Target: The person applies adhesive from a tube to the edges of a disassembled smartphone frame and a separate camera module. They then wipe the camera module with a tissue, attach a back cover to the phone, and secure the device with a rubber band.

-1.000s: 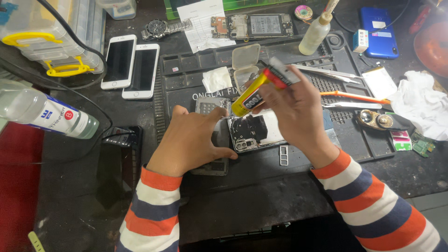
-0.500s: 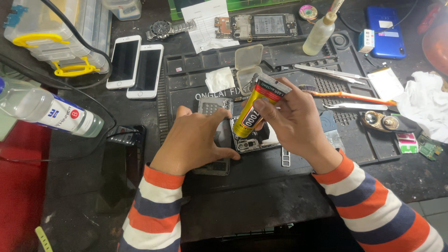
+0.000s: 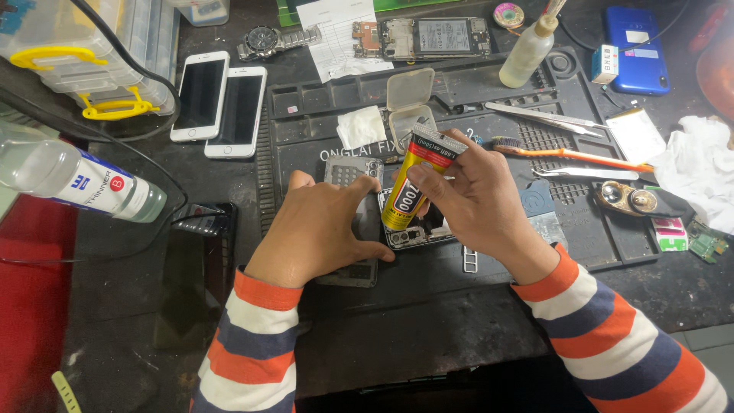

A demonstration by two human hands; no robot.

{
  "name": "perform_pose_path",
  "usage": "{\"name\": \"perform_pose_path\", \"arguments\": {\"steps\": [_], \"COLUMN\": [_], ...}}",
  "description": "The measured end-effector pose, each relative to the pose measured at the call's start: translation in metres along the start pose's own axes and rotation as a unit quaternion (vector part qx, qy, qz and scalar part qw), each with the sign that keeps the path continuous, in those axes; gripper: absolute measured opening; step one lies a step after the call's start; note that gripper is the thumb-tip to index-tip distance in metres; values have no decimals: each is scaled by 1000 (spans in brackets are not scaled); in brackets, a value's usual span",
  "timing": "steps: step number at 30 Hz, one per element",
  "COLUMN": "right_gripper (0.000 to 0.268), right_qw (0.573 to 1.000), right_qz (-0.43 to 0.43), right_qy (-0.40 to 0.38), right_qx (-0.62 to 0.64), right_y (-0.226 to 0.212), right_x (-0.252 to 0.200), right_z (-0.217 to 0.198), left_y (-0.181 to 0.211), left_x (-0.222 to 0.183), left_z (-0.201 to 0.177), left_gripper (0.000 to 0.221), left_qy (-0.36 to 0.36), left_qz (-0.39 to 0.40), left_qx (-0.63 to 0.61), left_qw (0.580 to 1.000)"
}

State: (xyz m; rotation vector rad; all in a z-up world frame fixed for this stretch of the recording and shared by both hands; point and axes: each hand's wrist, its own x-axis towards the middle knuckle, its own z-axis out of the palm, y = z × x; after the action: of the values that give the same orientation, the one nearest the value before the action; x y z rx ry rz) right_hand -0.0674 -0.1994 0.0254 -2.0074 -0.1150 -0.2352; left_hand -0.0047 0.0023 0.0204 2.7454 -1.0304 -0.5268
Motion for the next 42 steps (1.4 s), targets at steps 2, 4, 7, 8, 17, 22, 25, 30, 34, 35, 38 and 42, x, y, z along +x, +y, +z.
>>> {"name": "perform_pose_path", "arguments": {"steps": [2,4,7,8,17,22,25,30,34,35,38,42], "right_gripper": [29,28,30,27,30,27,38,44,48,49,46,40], "right_qw": [1000,999,999,998,975,921,890,828,822,832,851,876], "right_qz": [-13,-26,3,1,-63,-28,25,65,55,43,24,13], "right_qy": [7,15,45,55,146,196,247,190,186,180,167,157], "right_qx": [-7,-14,-2,34,157,336,382,523,535,523,497,455], "right_y": [3,5,10,13,7,22,18,5,2,1,2,1], "right_x": [1,3,6,6,3,1,-2,-7,-13,-14,-18,-23], "right_z": [0,1,4,5,-14,-36,-43,-42,-44,-44,-43,-36], "left_y": [-2,-4,-6,-4,-10,-9,-3,21,30,32,33,30], "left_x": [-1,0,0,-1,-8,-21,-20,-13,-12,-12,-11,-12], "left_z": [2,5,6,4,-5,-18,-18,-14,-7,-6,-2,-4], "left_gripper": [93,91,87,86,74,42,46,41,41,38,24,7], "left_qy": [8,17,30,25,66,118,149,158,158,154,159,191], "left_qz": [5,10,17,17,37,78,116,150,203,188,181,209], "left_qx": [-8,-15,-13,-12,-69,-274,-380,-478,-520,-530,-530,-438], "left_qw": [1000,1000,999,999,995,951,906,851,814,813,813,853]}}
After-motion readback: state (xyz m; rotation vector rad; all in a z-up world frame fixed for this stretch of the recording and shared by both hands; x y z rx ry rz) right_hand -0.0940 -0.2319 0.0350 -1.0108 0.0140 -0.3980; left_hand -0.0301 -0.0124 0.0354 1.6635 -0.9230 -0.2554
